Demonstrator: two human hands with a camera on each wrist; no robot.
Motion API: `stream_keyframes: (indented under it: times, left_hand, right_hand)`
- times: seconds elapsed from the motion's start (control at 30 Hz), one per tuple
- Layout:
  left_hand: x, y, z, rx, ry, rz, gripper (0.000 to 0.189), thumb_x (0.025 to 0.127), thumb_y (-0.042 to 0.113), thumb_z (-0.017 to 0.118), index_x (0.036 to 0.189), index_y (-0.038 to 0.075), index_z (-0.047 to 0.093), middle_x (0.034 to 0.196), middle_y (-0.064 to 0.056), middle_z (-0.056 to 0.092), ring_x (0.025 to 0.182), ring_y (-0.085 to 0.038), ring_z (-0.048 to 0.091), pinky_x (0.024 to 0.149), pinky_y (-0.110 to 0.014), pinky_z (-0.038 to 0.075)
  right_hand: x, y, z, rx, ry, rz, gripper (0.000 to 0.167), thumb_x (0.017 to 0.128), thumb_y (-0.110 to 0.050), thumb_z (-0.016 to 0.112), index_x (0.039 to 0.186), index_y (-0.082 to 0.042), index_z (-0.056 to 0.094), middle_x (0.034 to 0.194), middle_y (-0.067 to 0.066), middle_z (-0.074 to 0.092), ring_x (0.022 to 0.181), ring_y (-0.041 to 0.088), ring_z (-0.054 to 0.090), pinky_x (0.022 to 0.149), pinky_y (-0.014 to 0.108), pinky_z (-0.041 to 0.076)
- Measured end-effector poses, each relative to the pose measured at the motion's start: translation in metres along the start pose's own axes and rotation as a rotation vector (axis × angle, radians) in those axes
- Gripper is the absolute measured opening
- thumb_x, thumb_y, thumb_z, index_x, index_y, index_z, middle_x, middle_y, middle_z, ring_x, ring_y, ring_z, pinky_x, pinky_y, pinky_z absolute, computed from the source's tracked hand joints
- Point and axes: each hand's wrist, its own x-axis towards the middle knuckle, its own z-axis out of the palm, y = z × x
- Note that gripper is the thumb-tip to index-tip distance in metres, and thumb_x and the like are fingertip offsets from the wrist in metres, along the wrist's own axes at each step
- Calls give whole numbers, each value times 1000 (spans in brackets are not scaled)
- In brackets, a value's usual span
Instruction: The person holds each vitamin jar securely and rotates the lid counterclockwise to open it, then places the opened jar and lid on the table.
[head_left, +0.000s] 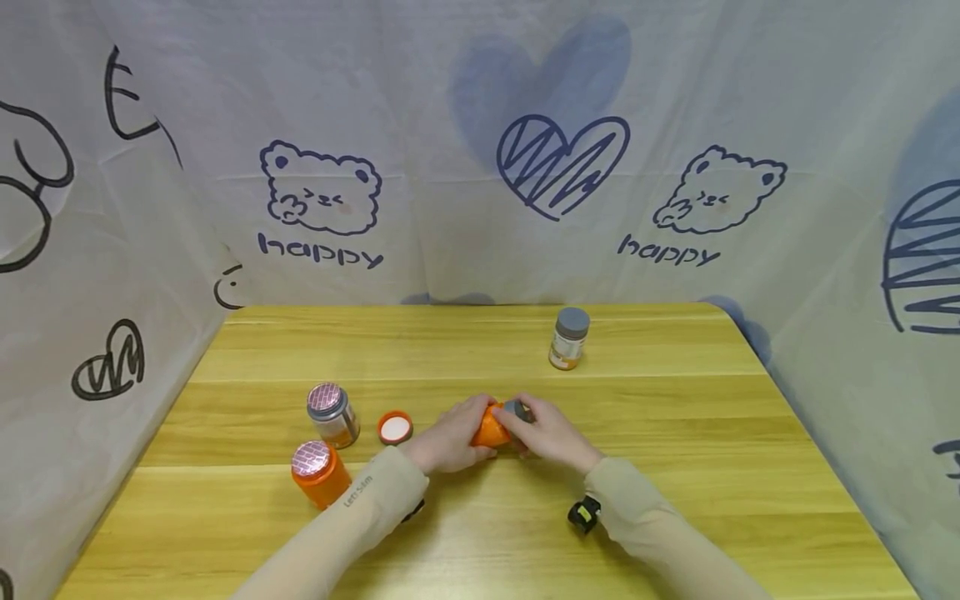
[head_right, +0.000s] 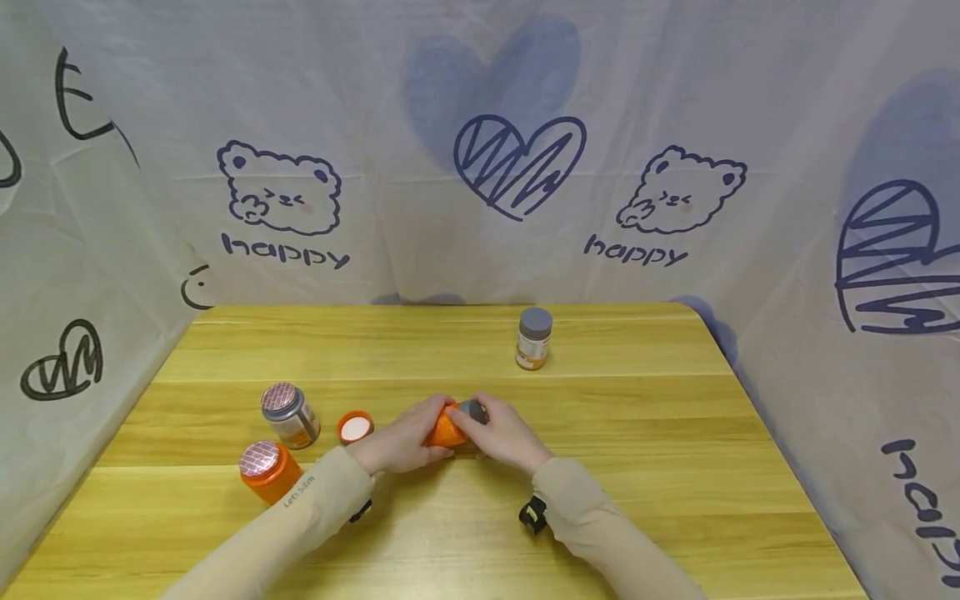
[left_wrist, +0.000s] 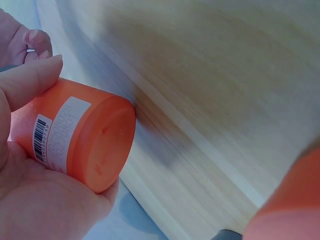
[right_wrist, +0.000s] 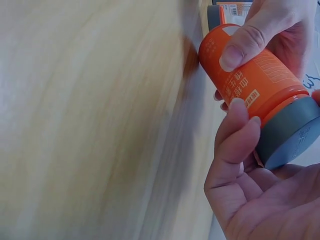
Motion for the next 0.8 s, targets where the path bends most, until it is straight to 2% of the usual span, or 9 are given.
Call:
stream_keyframes:
  times: [0.23, 0.53, 0.8]
  left_hand:
    - [0, 1, 0, 7, 4, 18, 52, 91, 15, 74, 134, 8, 44, 128, -13, 57, 108, -28, 54, 98, -49, 44]
    - [0, 1, 0, 18, 4, 19, 54, 91, 14, 74, 134, 7, 44, 130, -14, 57, 109, -30, 55, 99, -50, 44]
    - [0, 2, 0, 13, -4, 11, 55, 91, 13, 74, 135, 6, 43, 130, -14, 57, 109, -29, 54, 98, -50, 43]
  right_hand:
    - [1, 2, 0, 17, -1, 33, 44, 103, -46, 51, 117, -6, 60, 77, 8, 65, 59, 15, 58, 57, 31, 52]
    - [1, 5, 0, -2, -15, -18, 42, 103, -47, 52, 106, -6, 59, 70, 4, 57, 55, 16, 54, 53, 27, 46]
    - [0, 8, -5, -49, -65, -80, 41, 103, -43, 53, 118, -6, 57, 87, 11, 63, 66, 19, 61, 59, 27, 51]
